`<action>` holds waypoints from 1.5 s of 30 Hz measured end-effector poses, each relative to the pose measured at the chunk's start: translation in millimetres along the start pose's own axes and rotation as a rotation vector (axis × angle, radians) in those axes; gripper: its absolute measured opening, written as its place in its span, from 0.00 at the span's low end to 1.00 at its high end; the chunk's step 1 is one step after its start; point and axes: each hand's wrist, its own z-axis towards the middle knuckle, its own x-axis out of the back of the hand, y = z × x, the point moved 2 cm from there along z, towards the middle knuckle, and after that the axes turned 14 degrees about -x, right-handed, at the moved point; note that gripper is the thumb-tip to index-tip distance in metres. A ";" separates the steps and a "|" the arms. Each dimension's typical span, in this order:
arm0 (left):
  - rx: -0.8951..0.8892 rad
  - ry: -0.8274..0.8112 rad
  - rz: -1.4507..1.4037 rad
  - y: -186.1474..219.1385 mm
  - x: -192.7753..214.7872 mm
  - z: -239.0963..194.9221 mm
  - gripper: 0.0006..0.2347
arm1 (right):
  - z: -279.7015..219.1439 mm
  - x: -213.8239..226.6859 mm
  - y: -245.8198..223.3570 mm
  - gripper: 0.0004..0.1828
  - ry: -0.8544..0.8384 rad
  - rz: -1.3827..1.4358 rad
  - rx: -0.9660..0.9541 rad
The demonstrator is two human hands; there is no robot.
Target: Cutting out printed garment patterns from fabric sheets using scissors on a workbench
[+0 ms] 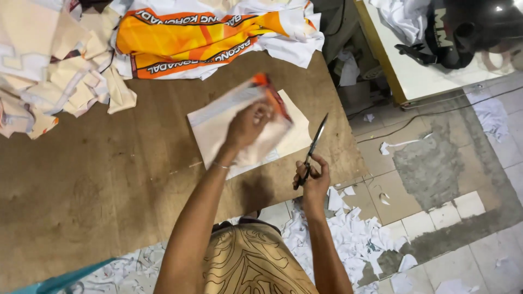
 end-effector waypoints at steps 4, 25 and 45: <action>-0.047 -0.575 0.489 -49.9 -41.3 -27.5 0.17 | 12.0 27.8 7.9 0.32 -0.013 -0.090 -0.055; 0.206 1.245 -0.949 -24.8 267.4 -138.4 0.14 | -32.2 -48.6 71.8 0.23 0.142 -0.274 -0.266; -0.065 0.341 0.519 -336.5 313.9 67.2 0.08 | -121.2 -107.2 136.9 0.20 0.347 -0.401 -0.369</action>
